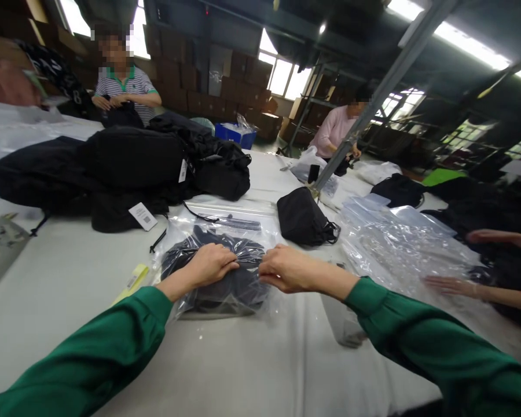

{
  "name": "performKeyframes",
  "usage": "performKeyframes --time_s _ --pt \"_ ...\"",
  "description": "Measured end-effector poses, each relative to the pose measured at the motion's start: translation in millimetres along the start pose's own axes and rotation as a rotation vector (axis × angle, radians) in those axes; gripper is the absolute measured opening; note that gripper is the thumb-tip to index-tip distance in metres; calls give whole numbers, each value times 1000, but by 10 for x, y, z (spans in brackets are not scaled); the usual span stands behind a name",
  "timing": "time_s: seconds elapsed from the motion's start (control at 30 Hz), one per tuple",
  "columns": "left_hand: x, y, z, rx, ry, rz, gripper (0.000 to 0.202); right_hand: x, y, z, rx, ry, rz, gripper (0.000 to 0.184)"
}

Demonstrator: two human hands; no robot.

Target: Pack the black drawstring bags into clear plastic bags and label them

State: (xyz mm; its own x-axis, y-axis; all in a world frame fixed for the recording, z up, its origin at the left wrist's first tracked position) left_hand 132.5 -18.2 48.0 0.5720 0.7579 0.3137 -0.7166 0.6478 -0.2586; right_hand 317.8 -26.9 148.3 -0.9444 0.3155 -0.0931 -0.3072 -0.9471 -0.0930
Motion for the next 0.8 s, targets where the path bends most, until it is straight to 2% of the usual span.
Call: performKeyframes --time_s 0.1,0.23,0.47,0.6,0.67,0.73,0.8 --pt "7 16 -7 11 -1 -12 30 221 -140 -214 -225 128 -33 14" --pt "10 42 -23 17 -5 -36 30 345 -215 -396 -309 222 -83 14" --pt "9 76 -30 18 -10 -72 30 325 -310 -444 -260 299 -171 15" --pt "13 79 -25 16 -5 -87 30 346 -403 -383 -236 285 -223 46" --pt "13 76 -19 15 -3 -95 30 385 -492 -379 -200 259 -214 47" --pt "12 72 -15 14 -2 -103 30 412 -633 -419 -91 247 -215 39" --pt "11 69 -11 12 -4 -107 30 394 -818 -496 109 228 -249 41"
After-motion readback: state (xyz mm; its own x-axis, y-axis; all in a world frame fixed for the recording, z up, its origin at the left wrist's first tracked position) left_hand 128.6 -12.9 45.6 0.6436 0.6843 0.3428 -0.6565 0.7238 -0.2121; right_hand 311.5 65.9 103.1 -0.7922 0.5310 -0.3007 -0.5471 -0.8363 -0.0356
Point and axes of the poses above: each hand's wrist, its own x-axis towards the middle knuckle, its own z-axis out of the back of the hand, y = z × x, the point moved 3 cm from there along x, towards the middle knuckle, and after that the axes turned 6 degrees about -x, right-handed, at the moved point
